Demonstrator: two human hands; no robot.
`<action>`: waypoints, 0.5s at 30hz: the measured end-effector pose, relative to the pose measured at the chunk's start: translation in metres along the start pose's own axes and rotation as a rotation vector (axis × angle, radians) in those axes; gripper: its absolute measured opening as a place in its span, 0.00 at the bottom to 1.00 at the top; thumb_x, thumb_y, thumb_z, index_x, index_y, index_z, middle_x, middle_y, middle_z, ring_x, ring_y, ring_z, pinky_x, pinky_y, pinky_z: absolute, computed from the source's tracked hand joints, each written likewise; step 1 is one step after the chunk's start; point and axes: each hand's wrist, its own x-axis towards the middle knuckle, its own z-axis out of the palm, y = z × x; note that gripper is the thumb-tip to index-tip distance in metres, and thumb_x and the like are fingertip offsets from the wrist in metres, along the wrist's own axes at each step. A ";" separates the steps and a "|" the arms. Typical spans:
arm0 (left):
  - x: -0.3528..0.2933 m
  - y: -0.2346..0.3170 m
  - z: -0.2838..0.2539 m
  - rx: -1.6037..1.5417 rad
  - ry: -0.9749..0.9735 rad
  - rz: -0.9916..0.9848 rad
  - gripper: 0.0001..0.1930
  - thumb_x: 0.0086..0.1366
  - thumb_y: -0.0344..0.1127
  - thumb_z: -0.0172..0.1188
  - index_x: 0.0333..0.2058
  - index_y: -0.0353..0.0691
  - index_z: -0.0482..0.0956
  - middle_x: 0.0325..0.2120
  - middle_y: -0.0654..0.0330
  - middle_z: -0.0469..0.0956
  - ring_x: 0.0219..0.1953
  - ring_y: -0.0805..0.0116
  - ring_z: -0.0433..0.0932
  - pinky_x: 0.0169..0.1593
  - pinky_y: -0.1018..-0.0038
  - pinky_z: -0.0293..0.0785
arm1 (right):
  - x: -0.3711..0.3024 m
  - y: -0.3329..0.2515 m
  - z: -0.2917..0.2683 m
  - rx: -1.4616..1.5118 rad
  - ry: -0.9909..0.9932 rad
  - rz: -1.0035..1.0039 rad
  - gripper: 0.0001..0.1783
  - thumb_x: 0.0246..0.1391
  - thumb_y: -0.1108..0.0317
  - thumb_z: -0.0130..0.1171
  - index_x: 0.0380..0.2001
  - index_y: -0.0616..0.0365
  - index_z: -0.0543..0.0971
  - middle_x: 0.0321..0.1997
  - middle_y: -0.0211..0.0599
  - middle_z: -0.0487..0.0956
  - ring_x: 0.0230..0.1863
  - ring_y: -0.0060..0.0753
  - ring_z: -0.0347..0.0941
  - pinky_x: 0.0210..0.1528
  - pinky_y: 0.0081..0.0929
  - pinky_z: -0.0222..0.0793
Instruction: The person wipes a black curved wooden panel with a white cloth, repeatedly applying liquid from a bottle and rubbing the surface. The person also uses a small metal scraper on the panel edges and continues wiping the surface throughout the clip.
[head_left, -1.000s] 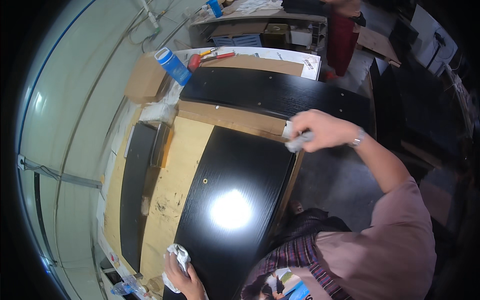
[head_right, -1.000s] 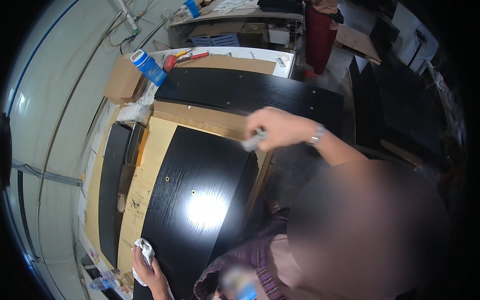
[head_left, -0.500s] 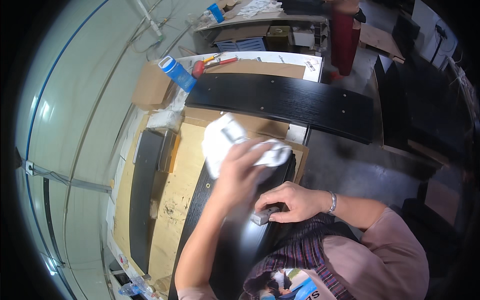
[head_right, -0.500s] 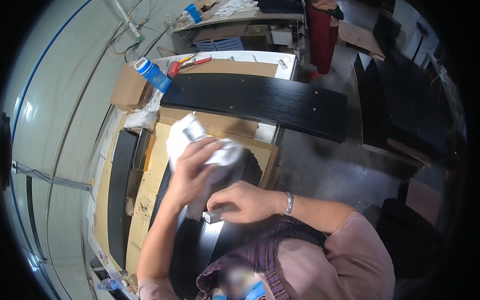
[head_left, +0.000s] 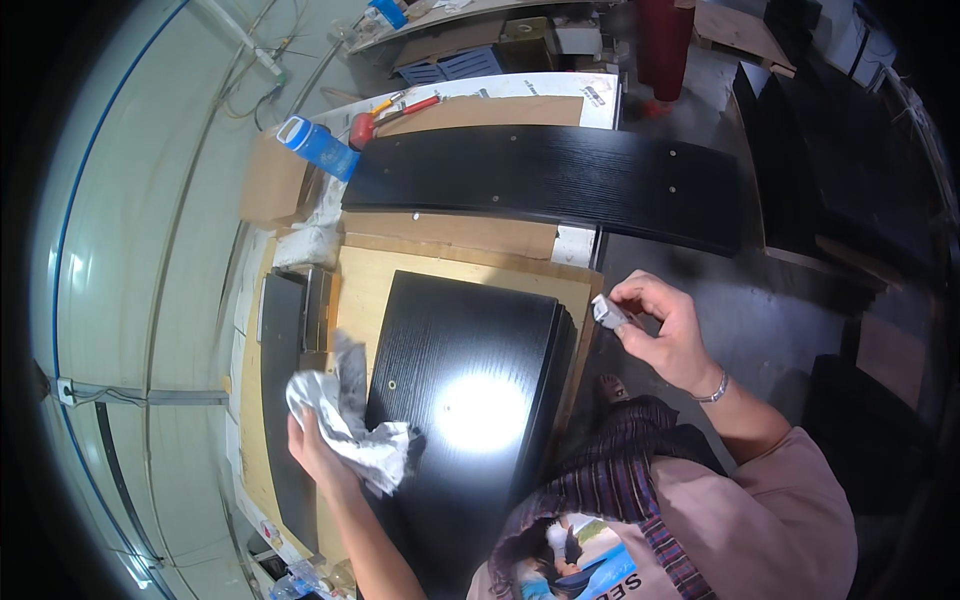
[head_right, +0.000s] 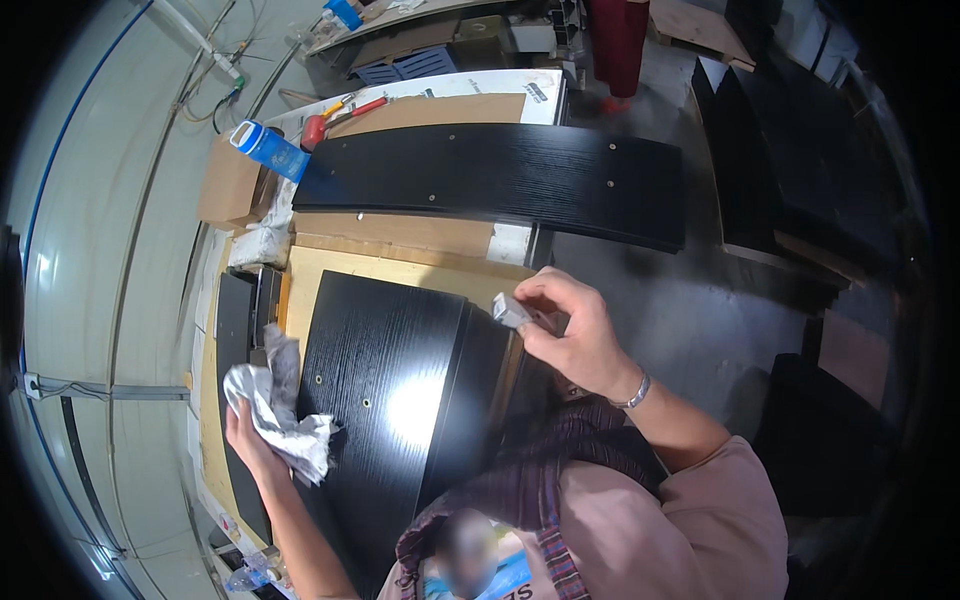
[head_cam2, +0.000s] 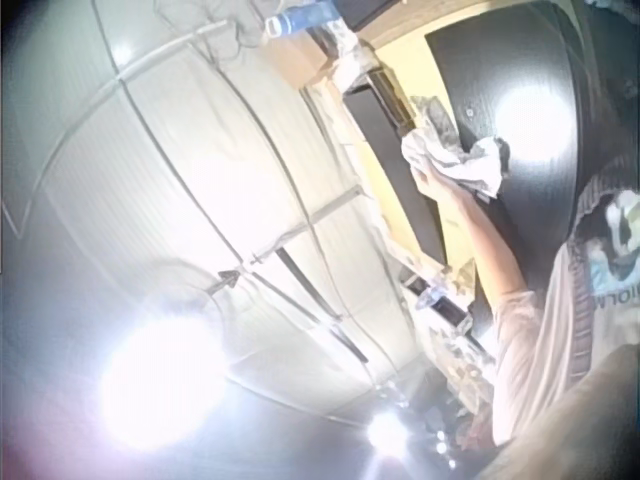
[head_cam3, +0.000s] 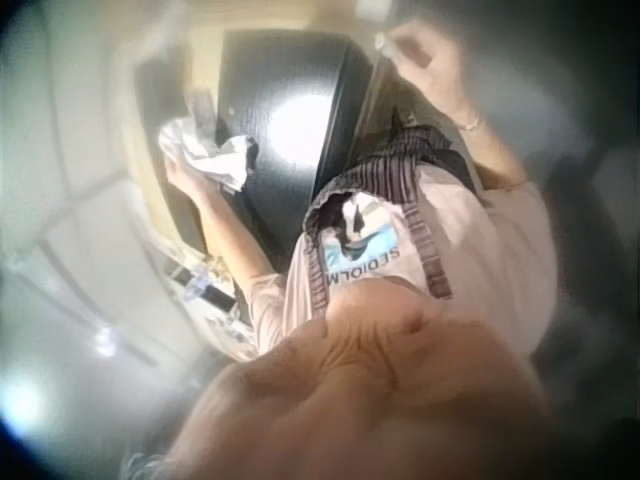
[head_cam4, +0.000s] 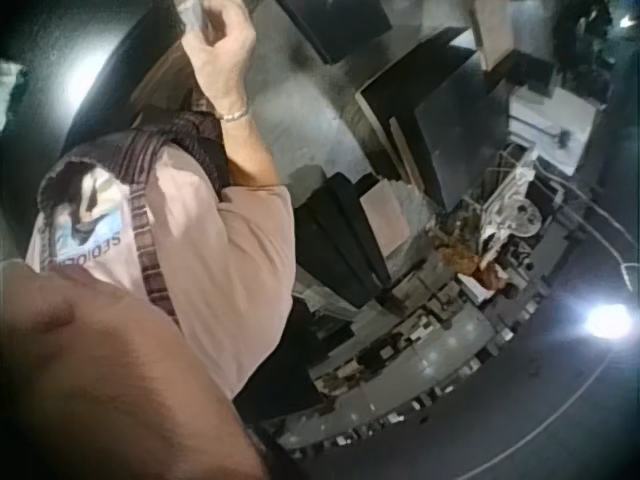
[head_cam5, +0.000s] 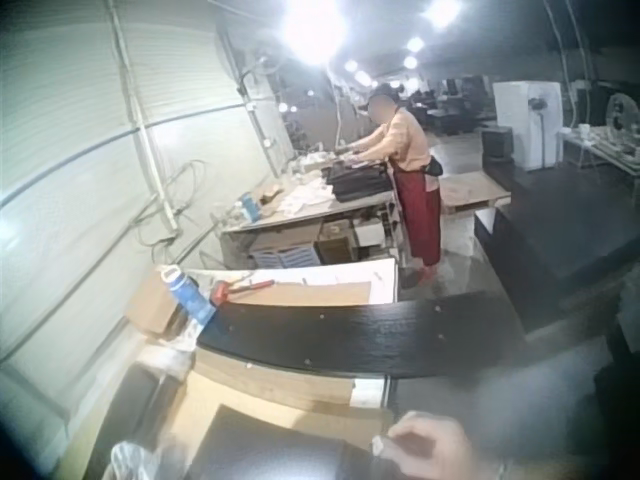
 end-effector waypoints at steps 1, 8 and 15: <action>-0.006 -0.012 -0.013 0.023 -0.023 -0.039 0.12 0.73 0.31 0.53 0.48 0.30 0.78 0.40 0.57 0.81 0.40 0.70 0.81 0.45 0.73 0.76 | -0.002 0.003 0.002 -0.016 0.010 -0.003 0.15 0.46 0.80 0.60 0.41 0.66 0.79 0.37 0.32 0.75 0.37 0.20 0.72 0.39 0.20 0.68; -0.035 -0.033 -0.012 -0.002 -0.066 -0.035 0.13 0.74 0.35 0.55 0.50 0.32 0.78 0.41 0.61 0.80 0.40 0.74 0.78 0.45 0.75 0.74 | -0.001 -0.008 0.020 -0.357 0.088 -0.220 0.14 0.43 0.81 0.63 0.37 0.64 0.79 0.34 0.36 0.77 0.35 0.32 0.74 0.39 0.27 0.71; -0.035 -0.040 -0.015 0.057 -0.087 0.051 0.13 0.74 0.33 0.54 0.50 0.31 0.78 0.41 0.61 0.79 0.42 0.75 0.77 0.48 0.76 0.72 | 0.020 0.003 0.035 -0.533 0.153 -0.400 0.15 0.39 0.79 0.66 0.35 0.62 0.80 0.35 0.41 0.78 0.37 0.46 0.76 0.39 0.37 0.73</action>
